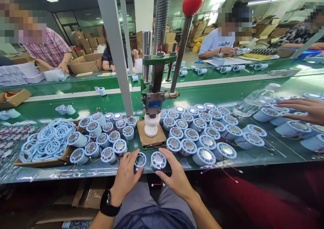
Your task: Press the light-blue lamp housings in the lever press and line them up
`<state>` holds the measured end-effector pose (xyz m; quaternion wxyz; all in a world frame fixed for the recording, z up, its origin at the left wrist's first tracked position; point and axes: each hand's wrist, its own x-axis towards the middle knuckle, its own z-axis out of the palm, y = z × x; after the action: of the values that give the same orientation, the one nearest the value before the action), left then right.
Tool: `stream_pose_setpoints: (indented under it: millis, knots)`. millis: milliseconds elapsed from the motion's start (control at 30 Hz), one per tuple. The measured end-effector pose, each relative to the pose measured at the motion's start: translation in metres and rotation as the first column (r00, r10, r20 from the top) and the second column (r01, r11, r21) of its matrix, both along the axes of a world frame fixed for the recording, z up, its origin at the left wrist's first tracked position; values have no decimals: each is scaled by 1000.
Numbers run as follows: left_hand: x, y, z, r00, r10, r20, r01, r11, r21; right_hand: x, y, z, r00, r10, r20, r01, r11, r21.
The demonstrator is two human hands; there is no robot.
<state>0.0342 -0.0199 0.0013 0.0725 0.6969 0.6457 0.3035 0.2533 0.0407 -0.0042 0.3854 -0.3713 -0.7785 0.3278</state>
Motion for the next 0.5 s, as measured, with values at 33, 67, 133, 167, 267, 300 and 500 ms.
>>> stream_pose_setpoints:
  millis: [33,67,133,167,267,300,500]
  knots:
    - [3,-1,2,998,43,53,-45,998,47,-5,0,-2,1000,-20,-4,20,1000,-3]
    - [6,-2,5,991,80,106,-90,992,93,-11,0,-5,999,-33,-10,33,999,-8]
    - [16,-2,13,980,108,169,-133,981,141,-26,1,-9,998,-53,-37,52,998,-16]
    - [22,-2,16,980,101,169,-126,982,142,-33,2,-12,997,-58,-56,57,998,-19]
    - [37,4,24,990,78,120,-91,990,105,-50,3,-20,987,-78,-143,78,997,-8]
    - [40,7,25,990,85,112,-95,991,90,-53,3,-23,981,-90,-172,91,996,0]
    - [47,18,26,970,178,163,-183,983,14,-58,1,-29,969,-133,-207,146,988,47]
